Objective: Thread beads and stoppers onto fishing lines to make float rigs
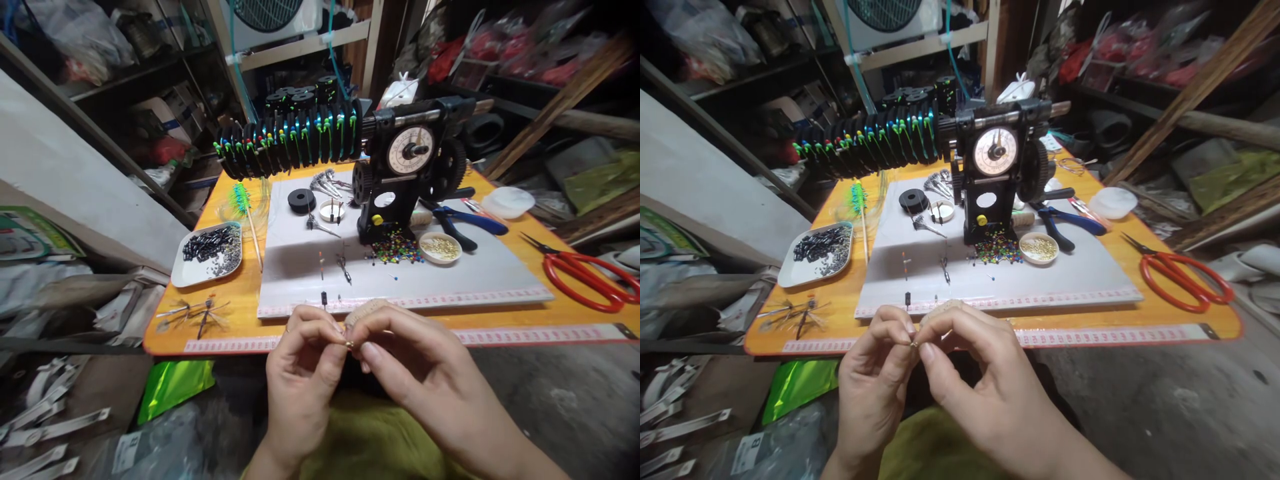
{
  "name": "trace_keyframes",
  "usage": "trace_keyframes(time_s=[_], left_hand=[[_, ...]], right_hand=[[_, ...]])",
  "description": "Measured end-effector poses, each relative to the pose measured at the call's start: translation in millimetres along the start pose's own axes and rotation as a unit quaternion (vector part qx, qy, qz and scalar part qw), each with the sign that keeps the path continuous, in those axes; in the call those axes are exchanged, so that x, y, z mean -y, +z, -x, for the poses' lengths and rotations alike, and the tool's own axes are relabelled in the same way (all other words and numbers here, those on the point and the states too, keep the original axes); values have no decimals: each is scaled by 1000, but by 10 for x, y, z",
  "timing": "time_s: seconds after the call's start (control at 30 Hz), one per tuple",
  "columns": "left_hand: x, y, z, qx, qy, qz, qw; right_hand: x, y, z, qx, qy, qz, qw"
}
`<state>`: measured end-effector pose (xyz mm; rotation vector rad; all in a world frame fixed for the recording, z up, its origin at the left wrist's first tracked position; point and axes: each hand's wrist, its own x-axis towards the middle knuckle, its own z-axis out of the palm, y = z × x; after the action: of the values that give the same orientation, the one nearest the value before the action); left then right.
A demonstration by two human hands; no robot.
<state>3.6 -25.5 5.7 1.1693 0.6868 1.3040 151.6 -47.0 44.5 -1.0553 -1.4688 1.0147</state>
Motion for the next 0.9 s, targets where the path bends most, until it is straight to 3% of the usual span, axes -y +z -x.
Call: trace_keyframes(time_s=[0.3,0.47,0.7,0.9], left_hand=[[-21,-2,-18,24,-17,2,1000],[-6,35,6,0,1,15,1000],[7,56,12,-21,43,-11,999],[-21,61,-23,-1,-23,58,998]], right_hand=[[-8,7,-22,3,8,17,1000],[-51,33,-28,10,5,48,999],[-137,-48,8,-2,-101,221,970],[-94,-175,9,-4,-178,196,964]])
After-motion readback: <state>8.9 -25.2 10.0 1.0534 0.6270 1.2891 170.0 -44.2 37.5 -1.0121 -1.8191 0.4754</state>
